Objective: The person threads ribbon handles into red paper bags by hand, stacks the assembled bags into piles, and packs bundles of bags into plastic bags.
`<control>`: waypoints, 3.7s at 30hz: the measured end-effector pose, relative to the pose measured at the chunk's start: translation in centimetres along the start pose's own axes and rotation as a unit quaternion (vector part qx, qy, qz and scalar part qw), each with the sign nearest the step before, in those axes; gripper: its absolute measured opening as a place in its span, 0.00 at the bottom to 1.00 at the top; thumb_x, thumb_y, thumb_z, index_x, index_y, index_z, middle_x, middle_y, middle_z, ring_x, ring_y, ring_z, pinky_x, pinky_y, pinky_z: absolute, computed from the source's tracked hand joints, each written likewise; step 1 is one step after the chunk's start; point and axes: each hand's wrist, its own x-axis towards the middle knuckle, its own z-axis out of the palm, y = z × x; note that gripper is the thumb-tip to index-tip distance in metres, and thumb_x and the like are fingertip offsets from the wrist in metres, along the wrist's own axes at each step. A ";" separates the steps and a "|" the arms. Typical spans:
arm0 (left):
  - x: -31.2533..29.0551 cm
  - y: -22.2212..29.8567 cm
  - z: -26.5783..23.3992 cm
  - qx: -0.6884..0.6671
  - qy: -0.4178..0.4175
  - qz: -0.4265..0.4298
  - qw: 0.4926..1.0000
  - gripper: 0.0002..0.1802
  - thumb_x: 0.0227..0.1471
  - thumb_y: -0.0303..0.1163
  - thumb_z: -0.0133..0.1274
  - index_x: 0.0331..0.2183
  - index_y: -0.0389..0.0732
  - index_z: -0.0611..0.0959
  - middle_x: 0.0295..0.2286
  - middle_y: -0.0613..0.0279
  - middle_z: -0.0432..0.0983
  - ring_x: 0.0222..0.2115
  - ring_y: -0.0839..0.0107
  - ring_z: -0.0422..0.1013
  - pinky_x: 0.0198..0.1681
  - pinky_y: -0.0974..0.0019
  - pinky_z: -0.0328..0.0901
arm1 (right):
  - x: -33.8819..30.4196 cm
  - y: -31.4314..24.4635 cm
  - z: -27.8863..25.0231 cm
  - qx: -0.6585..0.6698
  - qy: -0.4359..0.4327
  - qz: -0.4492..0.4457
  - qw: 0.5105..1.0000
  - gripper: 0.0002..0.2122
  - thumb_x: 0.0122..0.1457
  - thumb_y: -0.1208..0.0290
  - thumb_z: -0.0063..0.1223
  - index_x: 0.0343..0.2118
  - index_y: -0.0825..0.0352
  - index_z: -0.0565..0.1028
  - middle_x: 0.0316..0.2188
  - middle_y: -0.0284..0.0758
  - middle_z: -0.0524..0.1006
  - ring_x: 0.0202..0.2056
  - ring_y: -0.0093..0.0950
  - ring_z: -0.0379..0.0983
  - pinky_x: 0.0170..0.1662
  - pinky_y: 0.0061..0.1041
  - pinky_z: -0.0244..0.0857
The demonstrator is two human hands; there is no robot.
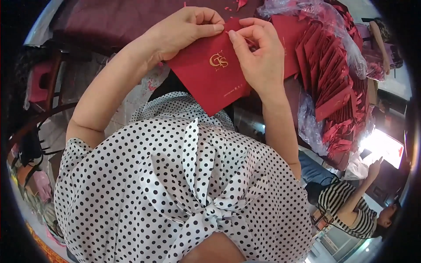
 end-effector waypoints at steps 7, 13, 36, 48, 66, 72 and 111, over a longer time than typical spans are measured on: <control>-0.3 -0.4 0.5 0.072 0.057 0.035 0.995 0.05 0.54 0.29 0.52 0.32 0.37 0.76 0.26 0.70 0.73 0.27 0.85 0.68 0.29 0.79 0.64 | 0.2 1.1 0.0 -0.003 -0.057 -0.001 0.998 0.06 0.54 0.74 0.56 0.28 0.72 0.75 0.39 0.38 0.73 0.27 0.19 0.73 0.32 0.18 0.67; -0.2 -0.7 -0.1 0.172 0.065 0.054 0.981 0.07 0.54 0.31 0.51 0.31 0.37 0.74 0.27 0.75 0.69 0.28 0.88 0.63 0.32 0.81 0.60 | 0.2 0.0 1.2 -0.094 -0.012 -0.113 0.989 0.05 0.50 0.75 0.56 0.26 0.69 0.70 0.33 0.39 0.72 0.30 0.35 0.73 0.33 0.29 0.68; -0.8 0.2 -0.6 0.080 0.020 0.048 0.995 0.08 0.55 0.29 0.48 0.36 0.35 0.75 0.31 0.70 0.73 0.33 0.84 0.67 0.39 0.78 0.62 | 2.1 1.0 -1.0 -0.035 -0.155 -0.054 0.986 0.15 0.44 0.65 0.65 0.34 0.62 0.74 0.33 0.34 0.67 0.30 0.29 0.68 0.33 0.26 0.65; -0.2 5.0 -4.4 0.582 -0.020 0.371 0.723 0.05 0.45 0.25 0.55 0.28 0.37 0.76 0.27 0.57 0.69 0.34 0.58 0.66 0.39 0.62 0.61 | 1.7 1.4 -2.3 -0.039 -0.215 0.003 0.976 0.12 0.50 0.68 0.59 0.37 0.64 0.73 0.32 0.37 0.68 0.31 0.30 0.69 0.34 0.27 0.66; -3.0 -1.6 -3.3 0.524 0.175 0.243 0.797 0.10 0.43 0.28 0.60 0.29 0.38 0.76 0.32 0.61 0.70 0.41 0.62 0.62 0.45 0.65 0.60 | -1.4 1.0 -4.6 -0.049 -0.171 0.059 0.982 0.06 0.53 0.75 0.53 0.34 0.68 0.72 0.30 0.40 0.75 0.28 0.36 0.73 0.30 0.27 0.65; -3.2 -1.3 -2.8 0.590 0.169 0.250 0.749 0.12 0.40 0.32 0.61 0.30 0.40 0.77 0.30 0.62 0.69 0.36 0.61 0.63 0.40 0.62 0.62 | -5.3 -6.5 -10.1 0.028 -0.252 0.092 0.963 0.08 0.49 0.81 0.53 0.34 0.68 0.73 0.25 0.38 0.76 0.26 0.33 0.75 0.29 0.27 0.68; -2.8 -0.2 2.4 0.462 0.120 0.189 0.858 0.09 0.46 0.26 0.56 0.26 0.34 0.72 0.25 0.58 0.66 0.27 0.66 0.67 0.33 0.66 0.63 | -4.1 -6.6 -8.8 -0.176 0.282 -0.176 0.926 0.13 0.49 0.82 0.49 0.38 0.74 0.78 0.23 0.35 0.76 0.24 0.28 0.71 0.34 0.25 0.67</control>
